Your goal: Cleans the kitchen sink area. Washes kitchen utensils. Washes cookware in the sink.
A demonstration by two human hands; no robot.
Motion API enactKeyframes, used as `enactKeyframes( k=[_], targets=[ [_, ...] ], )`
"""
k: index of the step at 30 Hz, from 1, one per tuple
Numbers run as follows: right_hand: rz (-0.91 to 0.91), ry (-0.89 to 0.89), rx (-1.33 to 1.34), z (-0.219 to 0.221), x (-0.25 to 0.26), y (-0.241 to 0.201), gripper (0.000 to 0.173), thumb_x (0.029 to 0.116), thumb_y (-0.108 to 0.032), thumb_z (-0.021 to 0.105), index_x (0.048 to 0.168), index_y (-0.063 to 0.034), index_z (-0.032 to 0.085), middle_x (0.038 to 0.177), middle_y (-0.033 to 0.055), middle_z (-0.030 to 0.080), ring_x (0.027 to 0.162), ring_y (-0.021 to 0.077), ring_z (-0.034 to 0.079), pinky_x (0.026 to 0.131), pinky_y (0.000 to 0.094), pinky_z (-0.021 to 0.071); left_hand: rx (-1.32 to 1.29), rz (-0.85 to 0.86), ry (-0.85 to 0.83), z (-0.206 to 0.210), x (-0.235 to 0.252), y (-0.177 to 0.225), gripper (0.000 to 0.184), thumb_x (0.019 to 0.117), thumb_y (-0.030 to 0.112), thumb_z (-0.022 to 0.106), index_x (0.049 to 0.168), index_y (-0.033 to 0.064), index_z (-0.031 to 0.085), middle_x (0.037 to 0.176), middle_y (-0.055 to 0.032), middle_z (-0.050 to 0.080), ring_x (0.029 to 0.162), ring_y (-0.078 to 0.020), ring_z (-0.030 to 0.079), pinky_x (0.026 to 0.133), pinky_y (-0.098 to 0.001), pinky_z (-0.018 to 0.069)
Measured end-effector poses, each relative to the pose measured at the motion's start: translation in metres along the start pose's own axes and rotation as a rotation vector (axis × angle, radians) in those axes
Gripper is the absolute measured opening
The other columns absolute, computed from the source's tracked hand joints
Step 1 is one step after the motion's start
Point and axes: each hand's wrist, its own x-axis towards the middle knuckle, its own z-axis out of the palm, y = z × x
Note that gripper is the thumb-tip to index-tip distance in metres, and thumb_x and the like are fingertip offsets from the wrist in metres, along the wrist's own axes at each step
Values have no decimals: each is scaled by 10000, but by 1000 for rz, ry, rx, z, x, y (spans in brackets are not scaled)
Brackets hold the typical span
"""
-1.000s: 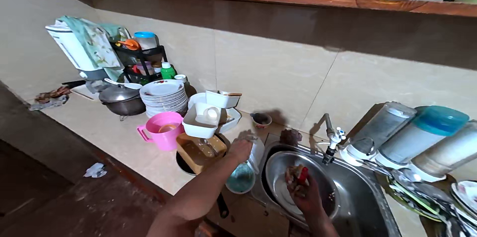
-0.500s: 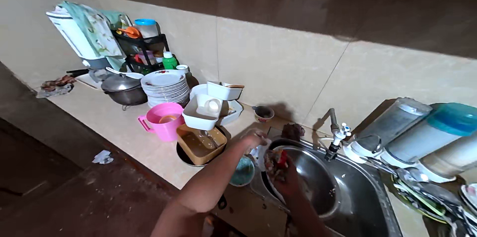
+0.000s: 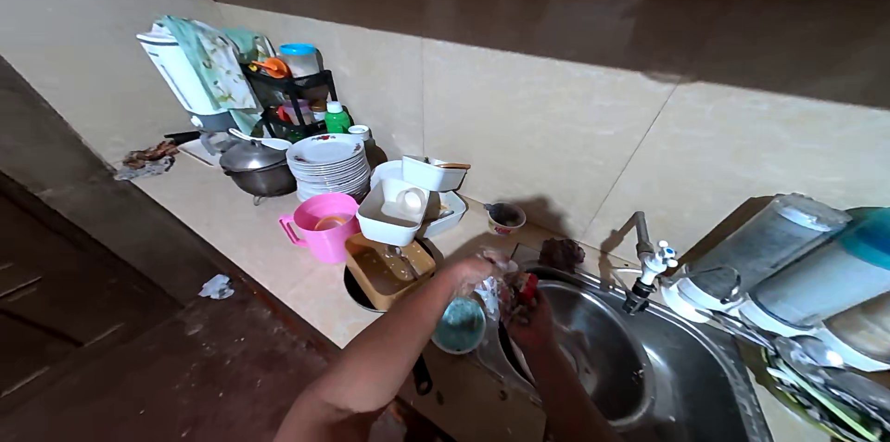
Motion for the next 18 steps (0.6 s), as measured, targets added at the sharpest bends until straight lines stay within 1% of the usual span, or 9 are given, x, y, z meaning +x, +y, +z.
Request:
enactKeyframes(
  k=[2, 5, 6, 7, 8, 9, 12, 14, 18],
  targets=[
    [-38, 0, 38, 3, 9, -3, 388, 1077, -413, 303, 1001, -119, 543, 770, 36, 644, 641, 129, 665, 577, 281, 583, -24, 26, 67, 4, 3, -1, 329, 1024, 10, 542, 1348, 52, 572, 1274, -133, 579, 1040, -200, 586, 851, -394, 514],
    [-96, 4, 55, 9, 20, -1, 371, 1074, -384, 310, 915, -134, 533, 668, 2, 589, 542, 98, 601, 521, 256, 550, 8, 96, 148, 12, 12, -1, 241, 1012, 4, 521, 1243, 18, 589, 1105, -118, 589, 856, -170, 570, 716, -336, 499],
    [-106, 19, 39, 12, 20, 1, 358, 1074, -380, 312, 887, -152, 515, 624, -24, 541, 494, 72, 544, 483, 230, 507, 104, 122, 164, 14, 15, 0, 243, 1005, 9, 531, 1239, 12, 591, 1117, -133, 599, 887, -186, 580, 746, -350, 506],
    [-111, 32, 25, 16, 19, 4, 361, 1075, -377, 314, 856, -164, 503, 581, -45, 499, 449, 50, 493, 446, 207, 467, 272, 145, 171, 13, 18, 3, 286, 993, 16, 554, 1276, -2, 586, 1181, -174, 615, 994, -237, 611, 844, -399, 525],
    [-116, 27, 1, 17, 18, 7, 366, 1080, -371, 307, 845, -166, 498, 562, -58, 479, 426, 32, 466, 425, 186, 441, 499, 155, 169, 11, 19, 8, 351, 985, 34, 584, 1331, -20, 571, 1294, -223, 615, 1166, -314, 619, 995, -470, 508],
    [-117, 16, -25, 17, 18, 11, 361, 1083, -360, 305, 849, -165, 497, 568, -61, 477, 426, 27, 460, 422, 177, 431, 729, 145, 159, 11, 19, 12, 402, 987, 51, 597, 1374, -40, 541, 1371, -252, 582, 1271, -371, 583, 1073, -518, 470],
    [-108, -35, -103, 11, 20, 24, 339, 1092, -347, 289, 943, -138, 510, 677, -23, 546, 550, 72, 557, 519, 243, 508, 1111, 9, 141, 14, 13, 19, 375, 1006, 8, 544, 1364, -104, 518, 1414, -305, 522, 1301, -464, 548, 1034, -592, 487],
    [-69, -24, -97, 15, 17, 30, 343, 1087, -355, 295, 995, -111, 517, 751, 30, 591, 650, 141, 626, 601, 329, 567, 1118, -27, 158, 12, 14, 22, 344, 1032, 16, 498, 1354, -99, 532, 1418, -295, 526, 1313, -451, 544, 1042, -580, 485],
    [7, -6, -164, 17, 17, 35, 352, 1093, -356, 315, 1120, -67, 514, 895, 108, 616, 780, 219, 658, 690, 404, 586, 850, 87, 205, -6, 29, 7, 358, 1071, 199, 492, 1322, -17, 628, 1333, -255, 628, 1282, -385, 590, 1100, -544, 439]
  ],
)
